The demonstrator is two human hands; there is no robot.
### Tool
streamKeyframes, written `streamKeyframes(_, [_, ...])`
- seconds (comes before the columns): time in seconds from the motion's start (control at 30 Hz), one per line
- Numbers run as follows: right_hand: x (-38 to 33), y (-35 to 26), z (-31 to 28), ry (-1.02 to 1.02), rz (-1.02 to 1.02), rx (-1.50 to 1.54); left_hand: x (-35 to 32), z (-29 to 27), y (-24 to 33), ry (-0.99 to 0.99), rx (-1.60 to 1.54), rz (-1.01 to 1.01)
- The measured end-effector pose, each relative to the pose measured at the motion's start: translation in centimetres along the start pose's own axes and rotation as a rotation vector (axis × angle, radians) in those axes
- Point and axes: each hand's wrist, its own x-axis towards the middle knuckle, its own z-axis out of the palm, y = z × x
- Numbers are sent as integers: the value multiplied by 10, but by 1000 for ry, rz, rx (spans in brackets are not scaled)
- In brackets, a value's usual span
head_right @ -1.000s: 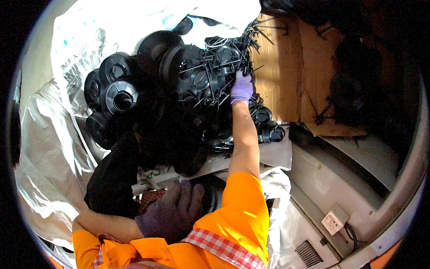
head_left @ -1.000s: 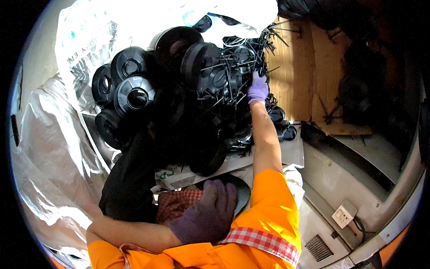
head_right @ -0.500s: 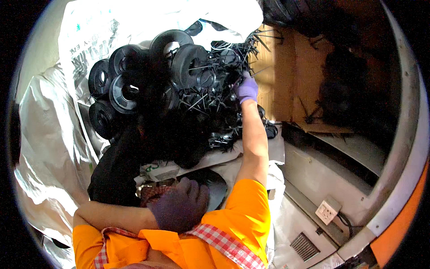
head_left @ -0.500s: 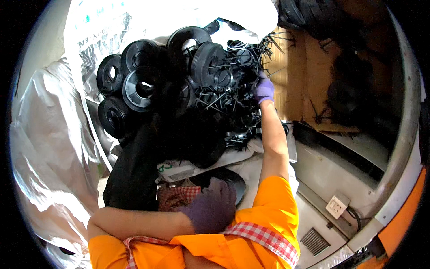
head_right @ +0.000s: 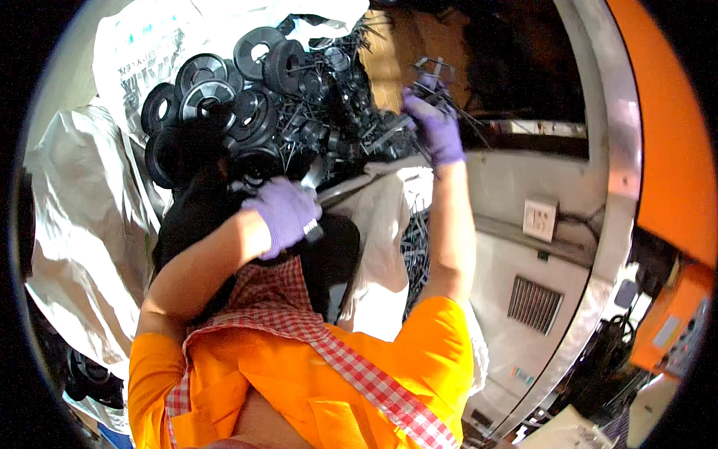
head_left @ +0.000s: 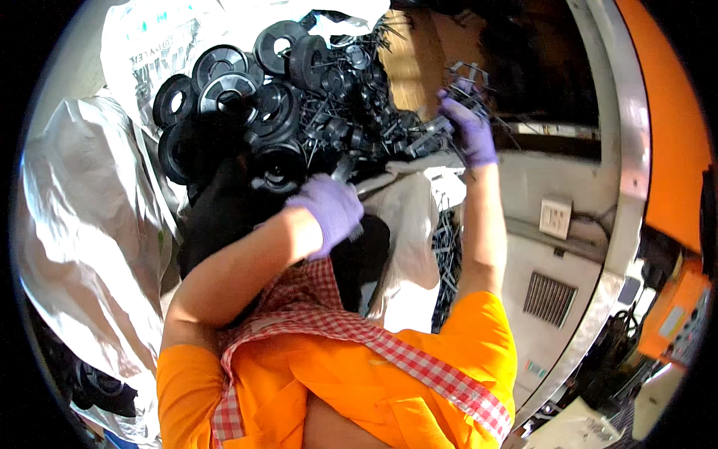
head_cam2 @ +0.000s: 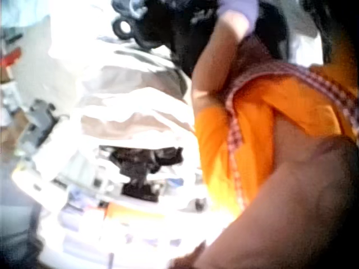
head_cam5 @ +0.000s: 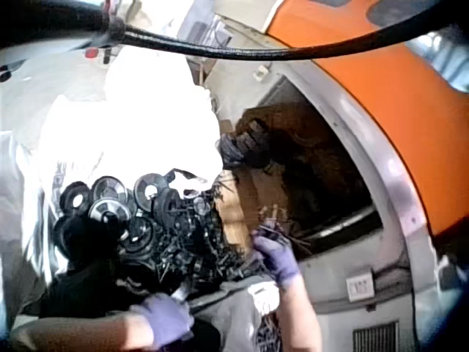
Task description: The person sorts black circular parts and cords from a pile into separate bags while sitting on the floor.
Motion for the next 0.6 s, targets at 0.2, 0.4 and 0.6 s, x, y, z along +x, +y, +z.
streamKeyframes(0.2, [-222, -50, -77, 277, -88, -385, 10, 43, 2, 70, -18, -121])
streamKeyframes(0.4, [-347, 32, -112, -221, 153, -1453, 6, 72, 2, -50, -22, -23])
streamKeyframes(0.6, [-299, 9, -96, -300, 240, -1645, -28, 81, -18, 50, -101, -100])
